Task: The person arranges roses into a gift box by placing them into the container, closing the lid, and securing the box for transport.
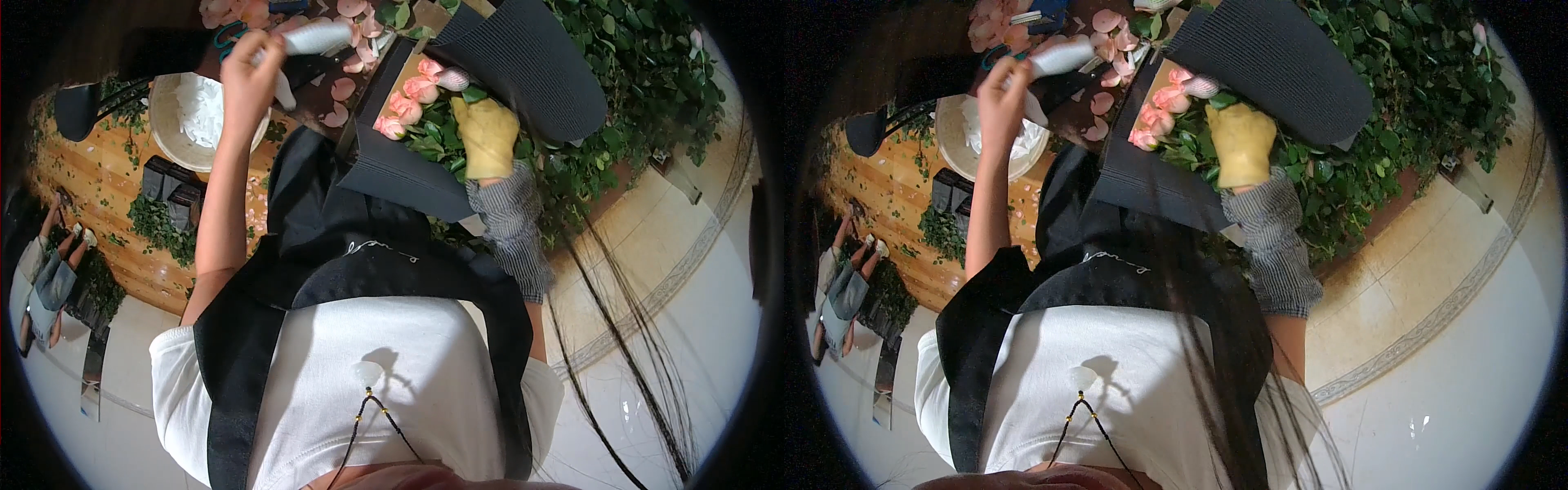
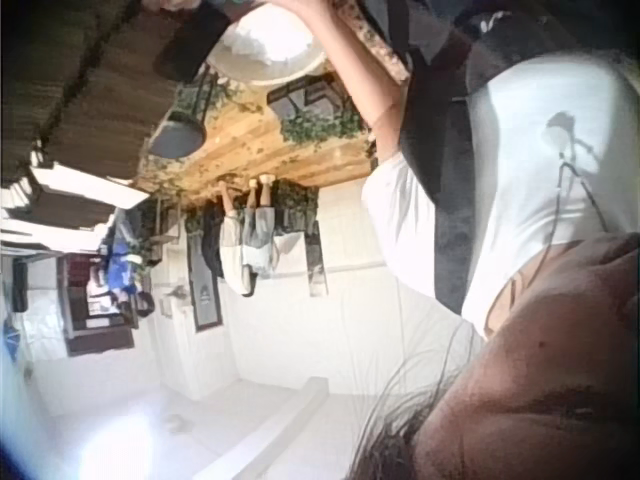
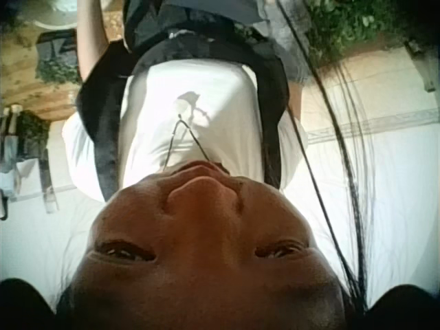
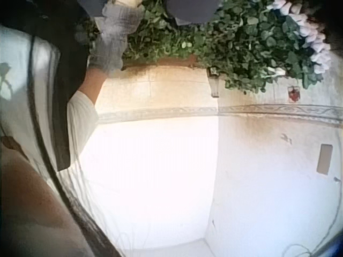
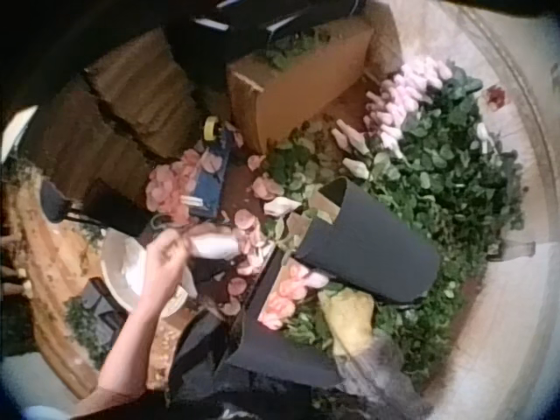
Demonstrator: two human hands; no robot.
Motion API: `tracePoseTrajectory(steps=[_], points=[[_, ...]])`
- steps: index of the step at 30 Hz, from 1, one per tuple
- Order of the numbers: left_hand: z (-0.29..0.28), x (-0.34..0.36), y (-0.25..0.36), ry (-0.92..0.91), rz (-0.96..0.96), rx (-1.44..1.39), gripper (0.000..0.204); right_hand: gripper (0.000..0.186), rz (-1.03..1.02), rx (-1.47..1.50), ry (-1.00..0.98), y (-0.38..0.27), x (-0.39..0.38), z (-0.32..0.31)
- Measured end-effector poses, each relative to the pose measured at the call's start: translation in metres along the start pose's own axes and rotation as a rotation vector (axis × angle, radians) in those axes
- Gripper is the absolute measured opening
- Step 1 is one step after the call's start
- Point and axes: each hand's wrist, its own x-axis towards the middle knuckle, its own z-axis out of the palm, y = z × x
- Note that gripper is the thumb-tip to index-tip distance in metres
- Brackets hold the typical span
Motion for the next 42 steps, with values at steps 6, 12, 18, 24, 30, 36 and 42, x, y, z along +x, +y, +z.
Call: tracePoseTrajectory(steps=[6, 12, 18, 24, 30, 36, 42], points=[[0.046, -0.016, 0.021, -0.581, -0.182, -0.134, 0.025, 0.027, -0.106, 0.522, 0.155, -0.013, -0.027, -0.076], [0.104, -0.012, 0.044, -0.816, 0.11, 0.06, 0.033, 0.037, 0.14, -0.159, -0.105, -0.022, 0.005, -0.033], [0.119, -0.029, 0.077, -0.657, 0.358, 0.143, 0.033, 0.023, 0.155, 0.598, 0.093, -0.008, -0.029, -0.078], [0.131, -0.044, 0.106, -0.541, 0.627, 0.063, 0.023, 0.023, 0.109, 0.521, 0.115, -0.001, -0.045, -0.085], [0.127, -0.042, 0.102, -0.481, 0.549, 0.035, 0.018, 0.02, 0.1, 0.342, 0.046, -0.017, -0.048, -0.107], [0.1, -0.042, 0.108, -0.236, 0.502, 0.223, 0.013, 0.014, 0.012, 0.413, 0.076, -0.016, -0.055, -0.109], [-0.016, -0.02, 0.076, 0.39, 0.147, 0.678, 0.015, 0.012, -0.035, 0.222, 0.149, 0.005, -0.062, -0.094]])
